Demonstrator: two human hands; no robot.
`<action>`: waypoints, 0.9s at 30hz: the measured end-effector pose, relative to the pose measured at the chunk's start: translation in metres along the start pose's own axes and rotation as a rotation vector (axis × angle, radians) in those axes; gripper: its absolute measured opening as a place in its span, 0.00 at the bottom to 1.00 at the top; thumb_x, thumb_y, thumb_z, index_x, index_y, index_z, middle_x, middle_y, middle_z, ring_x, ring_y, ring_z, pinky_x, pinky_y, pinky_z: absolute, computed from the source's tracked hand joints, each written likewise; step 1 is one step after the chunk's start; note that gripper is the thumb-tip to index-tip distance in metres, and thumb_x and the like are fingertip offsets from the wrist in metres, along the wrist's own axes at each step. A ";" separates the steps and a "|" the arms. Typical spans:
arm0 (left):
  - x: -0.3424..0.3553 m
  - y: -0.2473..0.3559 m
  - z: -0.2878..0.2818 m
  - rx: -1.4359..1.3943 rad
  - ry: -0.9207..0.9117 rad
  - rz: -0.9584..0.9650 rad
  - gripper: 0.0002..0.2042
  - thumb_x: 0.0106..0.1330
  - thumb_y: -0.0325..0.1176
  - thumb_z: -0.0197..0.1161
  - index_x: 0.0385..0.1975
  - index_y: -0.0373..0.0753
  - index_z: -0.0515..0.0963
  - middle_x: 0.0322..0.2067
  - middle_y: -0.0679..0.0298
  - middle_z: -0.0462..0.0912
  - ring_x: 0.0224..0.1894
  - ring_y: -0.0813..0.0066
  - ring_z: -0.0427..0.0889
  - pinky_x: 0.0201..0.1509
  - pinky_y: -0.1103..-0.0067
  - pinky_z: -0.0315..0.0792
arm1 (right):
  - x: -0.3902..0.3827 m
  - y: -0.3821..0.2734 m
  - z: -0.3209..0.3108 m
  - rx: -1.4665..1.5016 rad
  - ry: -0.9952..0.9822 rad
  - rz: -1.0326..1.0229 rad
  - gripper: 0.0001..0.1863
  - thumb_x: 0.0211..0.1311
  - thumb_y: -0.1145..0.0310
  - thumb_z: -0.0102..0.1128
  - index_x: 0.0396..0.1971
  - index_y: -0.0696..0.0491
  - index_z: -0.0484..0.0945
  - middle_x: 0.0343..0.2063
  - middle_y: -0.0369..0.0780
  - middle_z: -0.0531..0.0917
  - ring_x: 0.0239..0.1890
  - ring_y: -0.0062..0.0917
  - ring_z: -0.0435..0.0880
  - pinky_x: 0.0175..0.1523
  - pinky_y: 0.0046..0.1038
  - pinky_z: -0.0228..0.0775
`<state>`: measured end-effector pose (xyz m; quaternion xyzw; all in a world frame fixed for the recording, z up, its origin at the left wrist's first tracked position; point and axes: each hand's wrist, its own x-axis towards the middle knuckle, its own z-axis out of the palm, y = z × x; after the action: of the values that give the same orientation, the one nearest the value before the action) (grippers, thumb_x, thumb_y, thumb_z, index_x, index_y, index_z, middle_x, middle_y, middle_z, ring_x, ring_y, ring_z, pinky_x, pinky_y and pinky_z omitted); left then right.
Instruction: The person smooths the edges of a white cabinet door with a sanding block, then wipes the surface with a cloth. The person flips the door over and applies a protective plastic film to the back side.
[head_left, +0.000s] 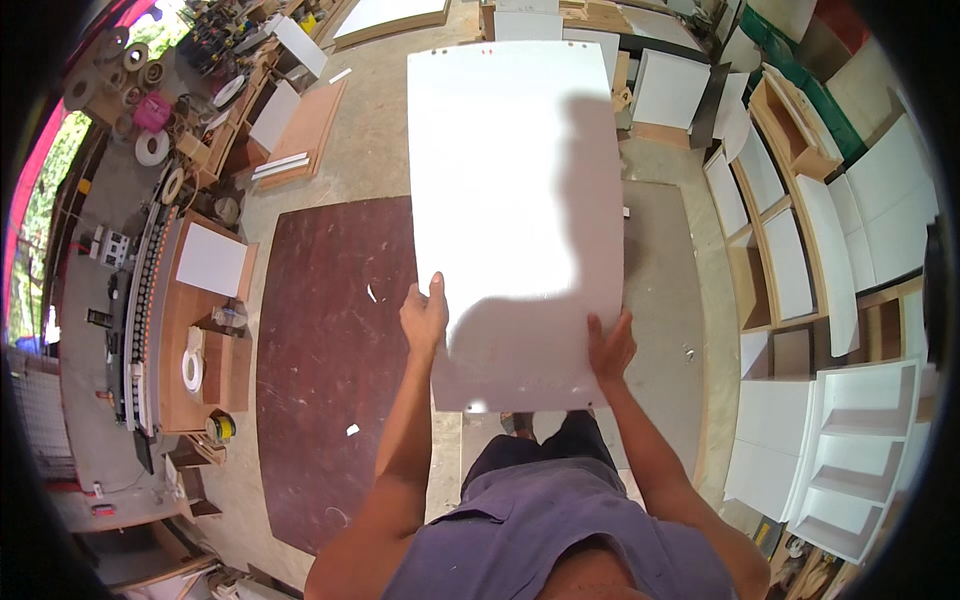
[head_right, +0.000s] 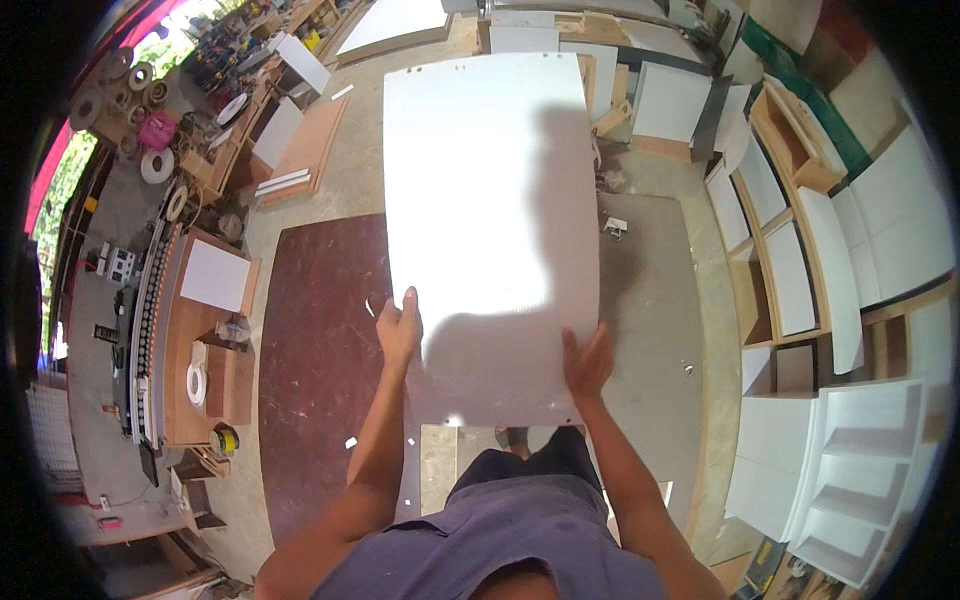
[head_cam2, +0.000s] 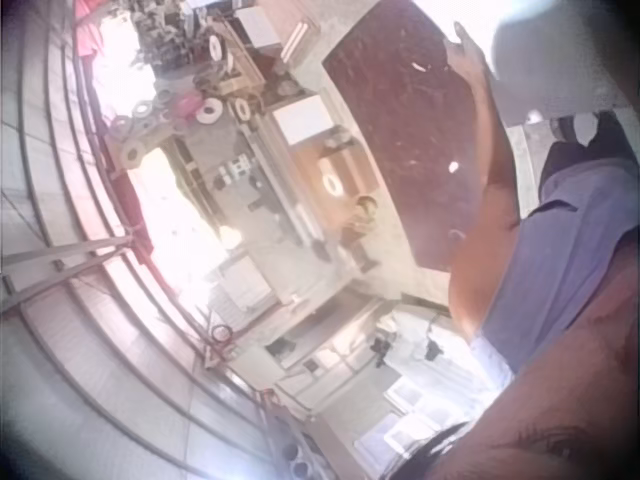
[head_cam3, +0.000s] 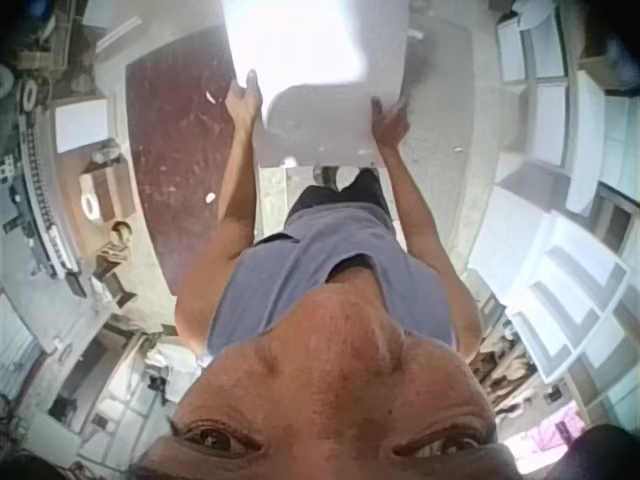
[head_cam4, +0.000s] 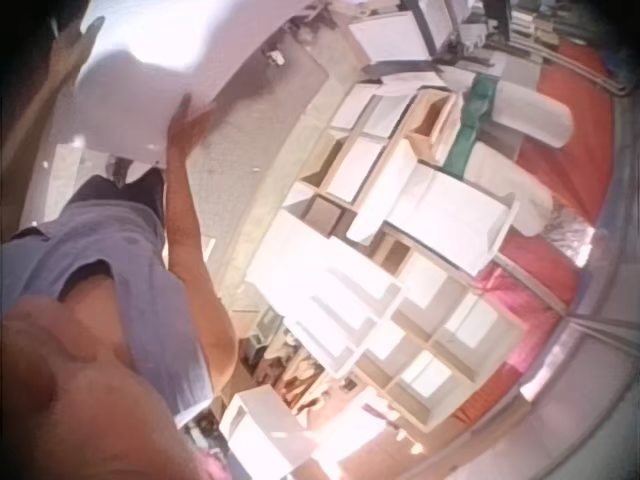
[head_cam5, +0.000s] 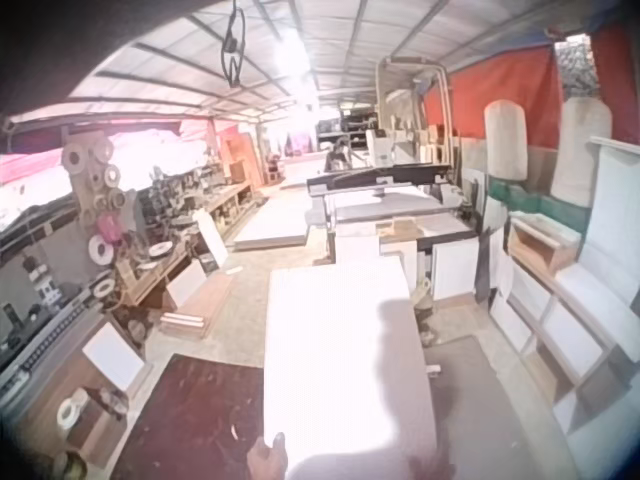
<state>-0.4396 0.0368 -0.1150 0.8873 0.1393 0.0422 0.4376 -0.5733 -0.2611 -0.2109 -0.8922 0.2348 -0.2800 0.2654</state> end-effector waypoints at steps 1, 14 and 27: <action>0.000 0.006 -0.005 0.102 -0.029 -0.059 0.30 0.68 0.56 0.60 0.33 0.24 0.73 0.23 0.51 0.77 0.27 0.61 0.74 0.38 0.65 0.72 | -0.009 0.005 -0.007 0.016 -0.053 0.048 0.37 0.64 0.40 0.58 0.52 0.62 0.68 0.41 0.55 0.80 0.44 0.53 0.80 0.47 0.46 0.71; 0.170 0.149 0.002 0.219 0.406 0.220 0.38 0.69 0.65 0.46 0.54 0.30 0.78 0.50 0.38 0.80 0.57 0.39 0.76 0.62 0.58 0.67 | -0.074 0.090 -0.062 0.482 -0.680 -0.061 0.37 0.53 0.53 0.74 0.53 0.62 0.66 0.41 0.47 0.74 0.45 0.40 0.74 0.50 0.42 0.66; 0.005 0.110 -0.027 0.153 0.635 0.124 0.37 0.72 0.62 0.43 0.43 0.25 0.79 0.42 0.34 0.81 0.52 0.40 0.78 0.60 0.62 0.65 | 0.250 -0.037 -0.021 1.212 -0.482 -0.488 0.40 0.76 0.38 0.27 0.58 0.62 0.70 0.55 0.50 0.78 0.55 0.33 0.78 0.60 0.35 0.69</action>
<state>-0.4175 -0.0048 -0.0120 0.8668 0.2172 0.3327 0.3012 -0.3935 -0.3823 -0.0797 -0.6515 -0.2354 -0.2073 0.6908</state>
